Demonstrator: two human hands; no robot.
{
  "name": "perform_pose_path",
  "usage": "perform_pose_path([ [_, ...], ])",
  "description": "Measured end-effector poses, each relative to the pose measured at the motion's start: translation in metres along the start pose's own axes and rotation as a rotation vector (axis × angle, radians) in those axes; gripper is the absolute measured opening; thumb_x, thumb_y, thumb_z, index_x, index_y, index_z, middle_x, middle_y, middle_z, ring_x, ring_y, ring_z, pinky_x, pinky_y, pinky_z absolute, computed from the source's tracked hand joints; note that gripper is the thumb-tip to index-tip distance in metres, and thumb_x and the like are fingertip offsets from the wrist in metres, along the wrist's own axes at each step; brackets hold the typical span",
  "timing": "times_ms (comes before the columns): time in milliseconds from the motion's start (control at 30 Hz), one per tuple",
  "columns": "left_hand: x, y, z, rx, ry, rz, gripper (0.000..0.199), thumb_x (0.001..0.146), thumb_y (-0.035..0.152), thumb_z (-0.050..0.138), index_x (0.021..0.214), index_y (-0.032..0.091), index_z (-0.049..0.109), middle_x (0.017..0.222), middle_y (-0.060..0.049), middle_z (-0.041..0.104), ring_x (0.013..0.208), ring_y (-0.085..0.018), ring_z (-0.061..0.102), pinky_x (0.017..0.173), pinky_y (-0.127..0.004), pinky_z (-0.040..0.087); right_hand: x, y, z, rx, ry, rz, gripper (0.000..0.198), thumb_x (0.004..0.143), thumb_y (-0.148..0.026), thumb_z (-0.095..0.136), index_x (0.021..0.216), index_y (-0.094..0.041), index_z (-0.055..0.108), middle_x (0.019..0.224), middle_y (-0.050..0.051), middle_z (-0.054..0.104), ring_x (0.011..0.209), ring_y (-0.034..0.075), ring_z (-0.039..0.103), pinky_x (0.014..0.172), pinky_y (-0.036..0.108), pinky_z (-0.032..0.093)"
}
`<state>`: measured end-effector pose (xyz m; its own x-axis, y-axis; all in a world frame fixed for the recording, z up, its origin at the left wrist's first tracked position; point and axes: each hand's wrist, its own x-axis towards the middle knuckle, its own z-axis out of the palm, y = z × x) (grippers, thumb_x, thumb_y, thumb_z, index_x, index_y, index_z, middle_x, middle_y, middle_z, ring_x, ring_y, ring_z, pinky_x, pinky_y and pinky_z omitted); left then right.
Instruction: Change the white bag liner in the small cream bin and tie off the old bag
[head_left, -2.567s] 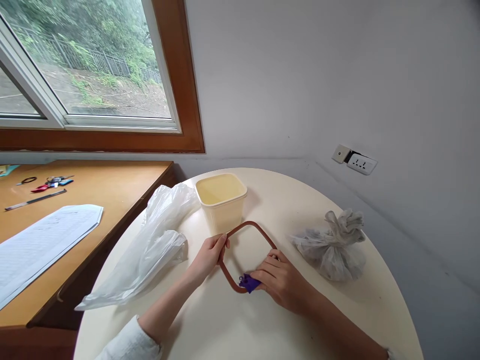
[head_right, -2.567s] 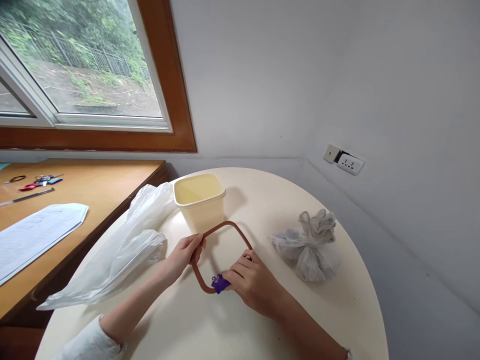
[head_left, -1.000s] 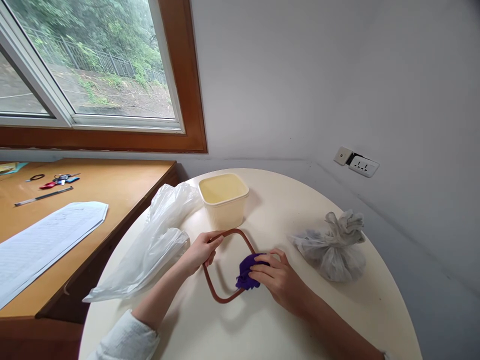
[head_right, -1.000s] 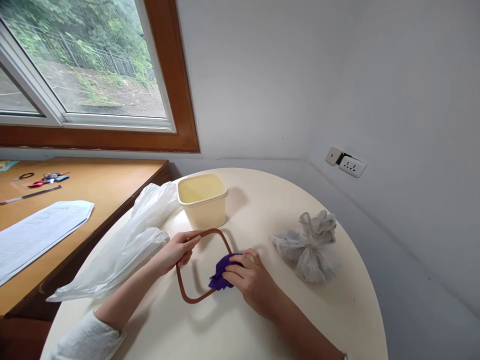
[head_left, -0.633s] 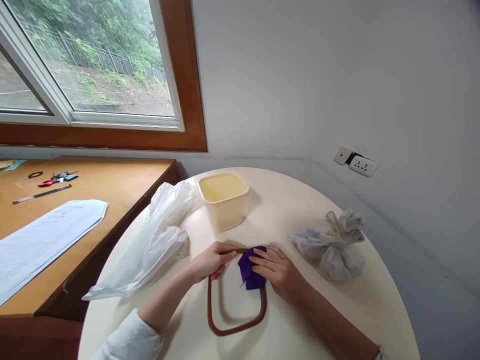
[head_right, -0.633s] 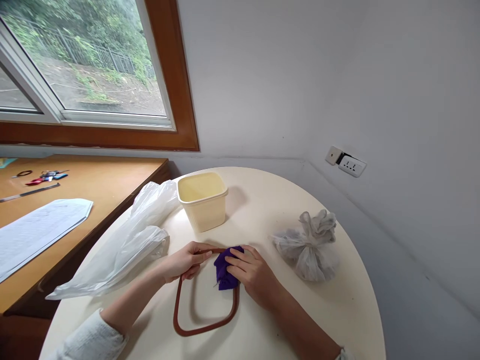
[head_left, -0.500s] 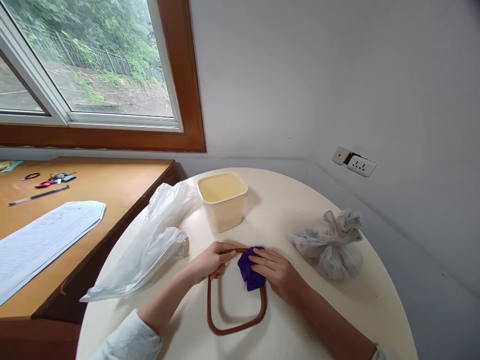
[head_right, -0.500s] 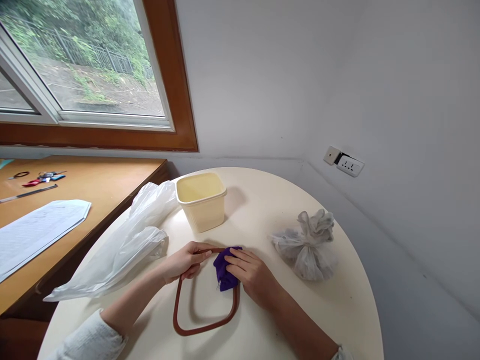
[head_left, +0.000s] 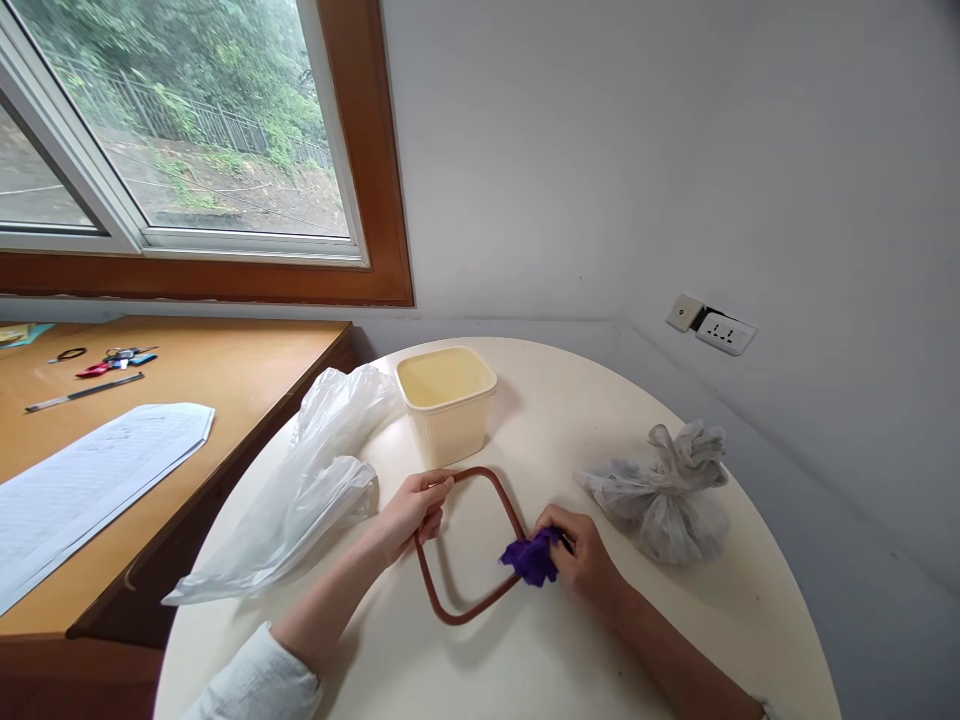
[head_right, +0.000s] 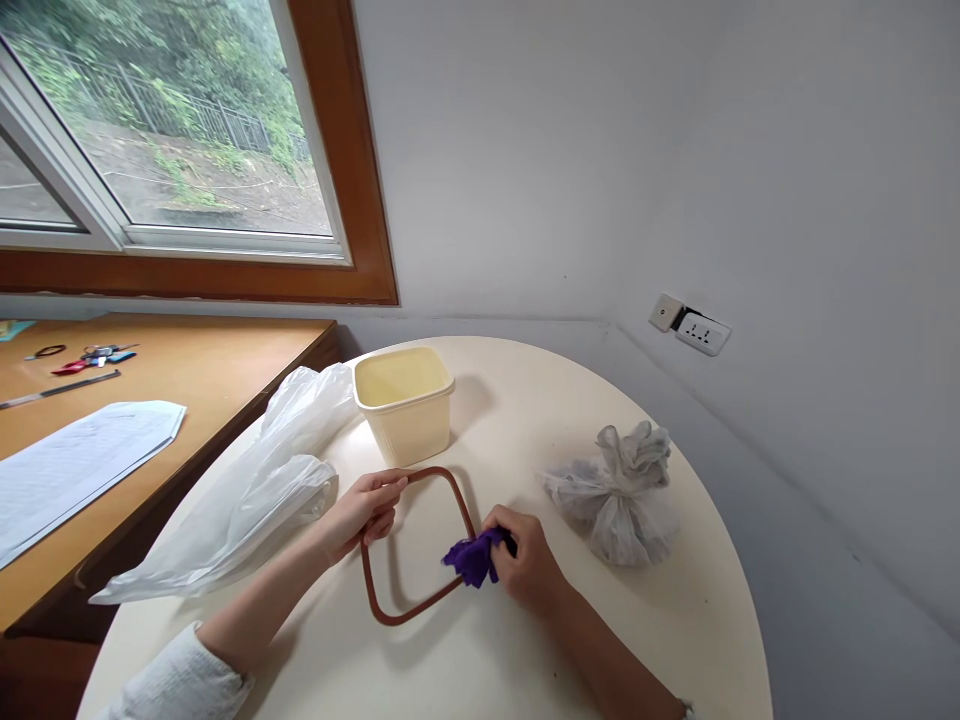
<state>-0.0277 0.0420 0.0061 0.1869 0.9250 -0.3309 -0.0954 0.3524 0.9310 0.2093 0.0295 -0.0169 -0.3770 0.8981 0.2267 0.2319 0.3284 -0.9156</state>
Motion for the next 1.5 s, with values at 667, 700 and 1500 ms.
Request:
perform_pose_path([
  [667, 0.001, -0.003, -0.001, 0.676, 0.323, 0.210, 0.029, 0.079, 0.043, 0.046, 0.075, 0.019, 0.061, 0.071, -0.003, 0.059, 0.066, -0.018, 0.050, 0.059, -0.026, 0.034, 0.011, -0.001, -0.025, -0.153, 0.020, 0.276, 0.029, 0.085, -0.037, 0.041, 0.091, -0.020, 0.064, 0.084, 0.006, 0.066, 0.068, 0.019, 0.062, 0.052, 0.029, 0.049],
  [700, 0.001, -0.004, -0.001, 0.698, 0.338, 0.221, 0.028, 0.079, 0.042, 0.045, 0.075, 0.019, 0.062, 0.073, -0.003, 0.060, 0.069, -0.019, 0.051, 0.061, -0.027, 0.034, 0.009, -0.002, -0.025, -0.261, 0.036, 0.209, 0.030, 0.086, -0.035, 0.040, 0.088, -0.020, 0.065, 0.086, 0.006, 0.067, 0.075, 0.020, 0.063, 0.059, 0.030, 0.050],
  [1500, -0.029, 0.017, 0.005, 1.526, 0.144, -0.058, 0.038, 0.084, 0.035, 0.025, 0.058, 0.018, 0.049, 0.071, -0.009, 0.063, 0.065, -0.023, 0.059, 0.053, -0.029, 0.032, -0.020, 0.024, -0.096, -1.143, 0.218, 0.377, 0.042, 0.086, -0.040, 0.036, 0.123, -0.019, 0.040, 0.084, 0.007, 0.065, 0.061, 0.019, 0.061, 0.048, 0.024, 0.036],
])
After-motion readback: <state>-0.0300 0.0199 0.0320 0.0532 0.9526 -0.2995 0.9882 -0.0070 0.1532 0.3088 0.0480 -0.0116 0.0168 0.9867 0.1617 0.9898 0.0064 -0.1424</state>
